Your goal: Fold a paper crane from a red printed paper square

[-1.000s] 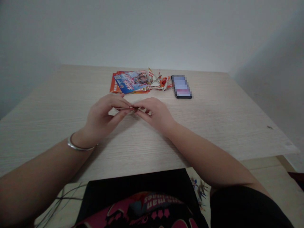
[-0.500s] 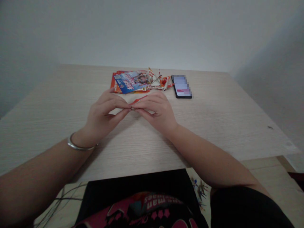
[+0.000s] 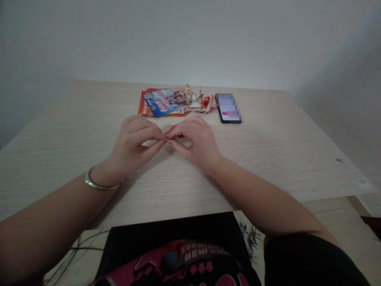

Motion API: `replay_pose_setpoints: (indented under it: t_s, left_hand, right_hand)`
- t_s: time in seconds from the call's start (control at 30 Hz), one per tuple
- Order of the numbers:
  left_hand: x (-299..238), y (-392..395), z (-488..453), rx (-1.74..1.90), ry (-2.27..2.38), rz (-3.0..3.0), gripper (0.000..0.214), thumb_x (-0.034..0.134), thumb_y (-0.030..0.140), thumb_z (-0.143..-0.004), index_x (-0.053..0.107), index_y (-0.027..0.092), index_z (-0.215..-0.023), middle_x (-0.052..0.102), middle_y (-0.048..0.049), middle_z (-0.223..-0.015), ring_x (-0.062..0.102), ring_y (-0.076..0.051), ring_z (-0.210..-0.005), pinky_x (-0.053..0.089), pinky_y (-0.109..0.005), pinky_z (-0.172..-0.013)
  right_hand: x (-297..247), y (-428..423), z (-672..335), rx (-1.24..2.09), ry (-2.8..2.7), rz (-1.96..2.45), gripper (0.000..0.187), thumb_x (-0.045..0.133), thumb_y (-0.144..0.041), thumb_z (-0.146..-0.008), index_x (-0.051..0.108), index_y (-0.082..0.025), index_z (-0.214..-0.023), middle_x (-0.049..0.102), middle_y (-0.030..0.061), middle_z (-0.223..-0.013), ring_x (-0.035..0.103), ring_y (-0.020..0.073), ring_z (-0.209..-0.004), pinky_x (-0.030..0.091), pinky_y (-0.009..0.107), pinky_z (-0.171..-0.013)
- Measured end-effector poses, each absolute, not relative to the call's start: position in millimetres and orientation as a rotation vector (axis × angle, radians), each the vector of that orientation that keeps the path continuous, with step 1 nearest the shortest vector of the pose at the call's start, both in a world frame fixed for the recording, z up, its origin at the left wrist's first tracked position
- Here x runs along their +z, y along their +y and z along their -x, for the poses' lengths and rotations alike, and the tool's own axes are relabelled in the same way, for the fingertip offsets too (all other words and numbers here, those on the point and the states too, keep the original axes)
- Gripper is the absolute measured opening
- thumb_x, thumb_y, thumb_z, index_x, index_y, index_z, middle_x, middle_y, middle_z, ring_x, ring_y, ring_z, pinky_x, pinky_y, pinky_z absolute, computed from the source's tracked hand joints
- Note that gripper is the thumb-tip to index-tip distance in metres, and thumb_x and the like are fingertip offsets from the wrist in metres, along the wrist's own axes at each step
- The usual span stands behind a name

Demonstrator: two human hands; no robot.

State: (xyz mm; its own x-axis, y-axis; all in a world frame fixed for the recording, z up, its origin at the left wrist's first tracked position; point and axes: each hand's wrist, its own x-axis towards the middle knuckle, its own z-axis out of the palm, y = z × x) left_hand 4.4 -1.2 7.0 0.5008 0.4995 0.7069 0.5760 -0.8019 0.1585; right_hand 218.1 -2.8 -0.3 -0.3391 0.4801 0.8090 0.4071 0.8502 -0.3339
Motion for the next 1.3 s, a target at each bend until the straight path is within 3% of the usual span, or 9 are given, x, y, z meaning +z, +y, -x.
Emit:
replay_pose_setpoints:
  t_s: [0.63,0.73,0.87,1.3]
  left_hand:
    - [10.0,-5.1,-4.7,-1.011,-1.045,2.649,0.021,0.061,0.031,-0.097,0.064,0.023,-0.078,0.072,0.0010,-0.078,0.064,-0.019,-0.075,0.039,-0.041,-0.083]
    - [10.2,-6.0,-4.9,-1.030,-1.046,2.669,0.023,0.061,0.030,-0.097,0.061,0.022,-0.076,0.072,0.0012,-0.078,0.064,-0.019,-0.075,0.040,-0.040,-0.083]
    - [9.3,-6.1,-5.4,-1.062,-1.043,2.707,0.024,0.061,0.032,-0.097,0.061,0.023,-0.075,0.071,0.0011,-0.078,0.064,-0.019,-0.075,0.041,-0.040,-0.082]
    - [12.3,-6.0,-3.6,-1.026,-1.013,2.724,0.025,0.060,0.033,-0.097,0.060,0.023,-0.075,0.069,-0.0006,-0.075,0.062,-0.020,-0.074,0.041,-0.041,-0.081]
  right_hand:
    - [-2.0,1.5,-215.2,0.224,-2.014,0.720,0.007,0.069,-0.023,-0.085,0.069,-0.027,-0.080,0.077,-0.0008,-0.082,0.070,0.0196,-0.084,0.051,0.042,-0.089]
    - [-2.5,-0.2,-215.5,0.239,-2.008,0.783,0.005,0.068,-0.023,-0.084,0.068,-0.026,-0.080,0.076,-0.0007,-0.083,0.069,0.0195,-0.085,0.048,0.045,-0.098]
    - [-3.9,-1.9,-216.9,0.205,-1.986,0.849,0.007,0.069,-0.021,-0.080,0.067,-0.027,-0.079,0.075,-0.0024,-0.085,0.069,0.0208,-0.092,0.036,0.053,-0.118]
    - [-3.4,1.1,-220.0,0.167,-2.026,0.822,0.009,0.067,-0.018,-0.076,0.067,-0.028,-0.077,0.074,-0.0020,-0.081,0.070,0.0225,-0.093,0.039,0.053,-0.116]
